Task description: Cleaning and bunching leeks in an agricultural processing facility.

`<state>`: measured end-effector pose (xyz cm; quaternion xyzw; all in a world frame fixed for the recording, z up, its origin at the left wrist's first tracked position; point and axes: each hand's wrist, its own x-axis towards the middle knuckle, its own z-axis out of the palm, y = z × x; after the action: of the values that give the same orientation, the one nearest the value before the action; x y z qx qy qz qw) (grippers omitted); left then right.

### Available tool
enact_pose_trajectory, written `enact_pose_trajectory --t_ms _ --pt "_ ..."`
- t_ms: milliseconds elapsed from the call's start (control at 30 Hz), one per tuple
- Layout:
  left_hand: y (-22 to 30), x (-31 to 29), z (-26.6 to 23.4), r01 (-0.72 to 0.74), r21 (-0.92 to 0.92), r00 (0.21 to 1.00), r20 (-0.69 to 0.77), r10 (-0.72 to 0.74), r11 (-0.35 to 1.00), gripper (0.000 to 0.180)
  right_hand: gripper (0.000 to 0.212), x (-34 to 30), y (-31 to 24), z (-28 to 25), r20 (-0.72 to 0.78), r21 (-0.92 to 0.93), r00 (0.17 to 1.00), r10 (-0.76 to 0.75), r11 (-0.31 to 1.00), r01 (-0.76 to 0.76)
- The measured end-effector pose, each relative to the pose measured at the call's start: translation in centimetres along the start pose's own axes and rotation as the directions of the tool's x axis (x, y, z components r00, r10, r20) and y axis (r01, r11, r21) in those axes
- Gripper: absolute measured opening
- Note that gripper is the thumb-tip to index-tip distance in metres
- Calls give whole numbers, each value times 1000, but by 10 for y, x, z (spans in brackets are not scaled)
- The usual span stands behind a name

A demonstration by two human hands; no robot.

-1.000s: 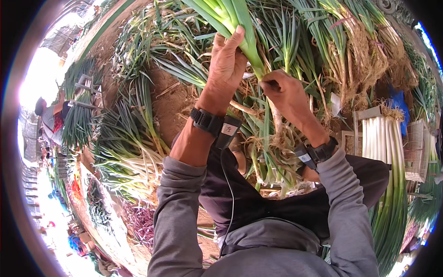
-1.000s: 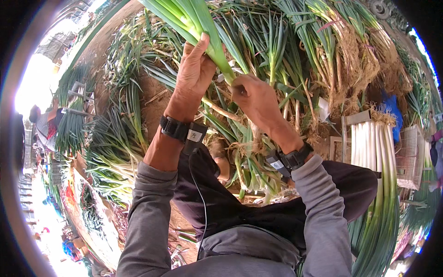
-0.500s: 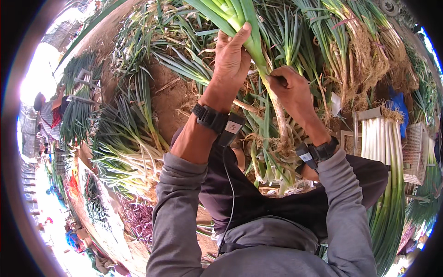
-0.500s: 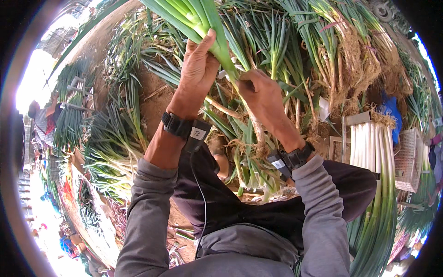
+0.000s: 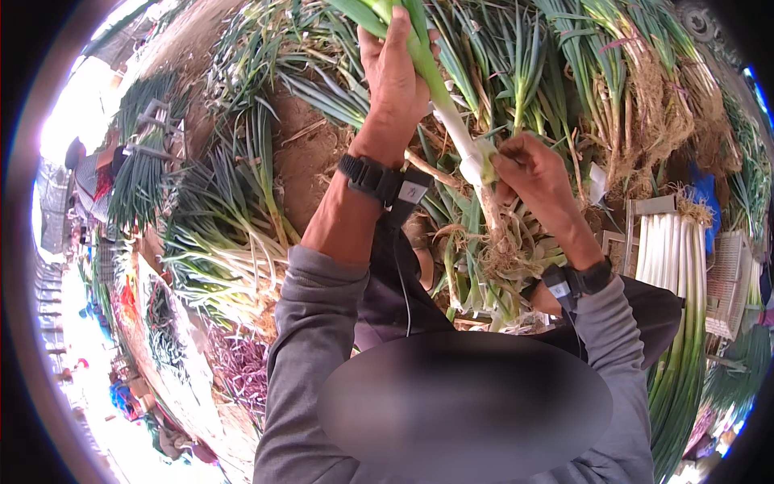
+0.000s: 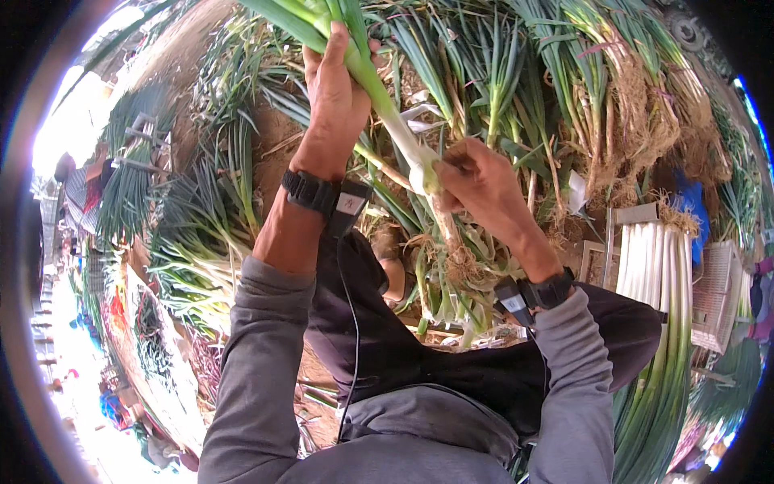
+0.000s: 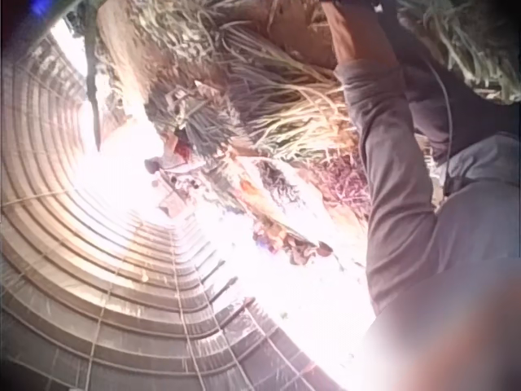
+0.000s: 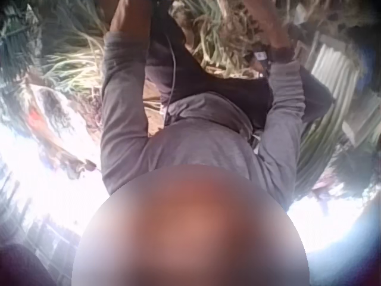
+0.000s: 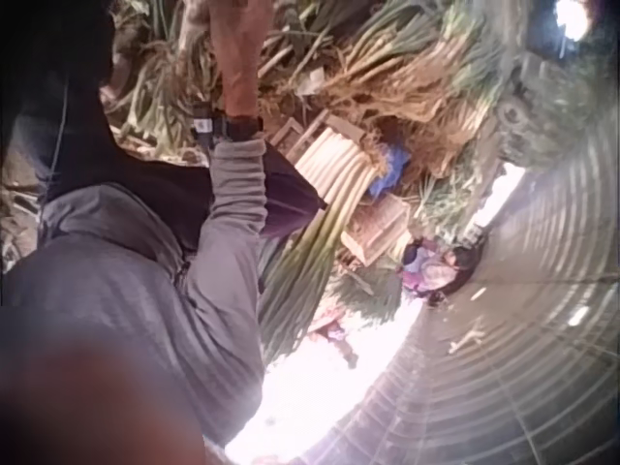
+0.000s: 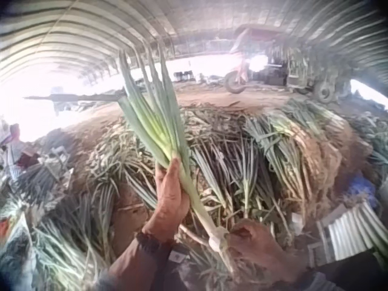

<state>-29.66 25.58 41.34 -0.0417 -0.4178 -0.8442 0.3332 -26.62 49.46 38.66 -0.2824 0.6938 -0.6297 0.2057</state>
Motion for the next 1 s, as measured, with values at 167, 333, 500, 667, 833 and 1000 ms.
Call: enact_pose_trajectory --t_ms 167,333,500,667,833,1000 --pt "0 19 -7 -2 23 978 -211 7 1000 48 12 -31 33 -7 88 -24 976 199 980 -198" --pt "2 23 -25 -99 101 951 -283 124 990 43 12 -55 60 2 105 -154 973 204 970 -187" --pt "12 19 -35 -178 189 939 -260 224 966 41 14 -99 113 3 210 -701 973 91 708 85" --pt "50 26 -45 -269 304 935 -145 323 914 50 38 -190 241 -47 267 -849 917 296 523 78" --pt "56 36 -44 -357 311 917 -62 394 881 47 51 -72 131 -4 -44 -752 993 -106 658 37" --pt "60 37 -63 -243 264 911 -269 313 933 43 51 8 91 63 -76 -822 927 -366 550 150"
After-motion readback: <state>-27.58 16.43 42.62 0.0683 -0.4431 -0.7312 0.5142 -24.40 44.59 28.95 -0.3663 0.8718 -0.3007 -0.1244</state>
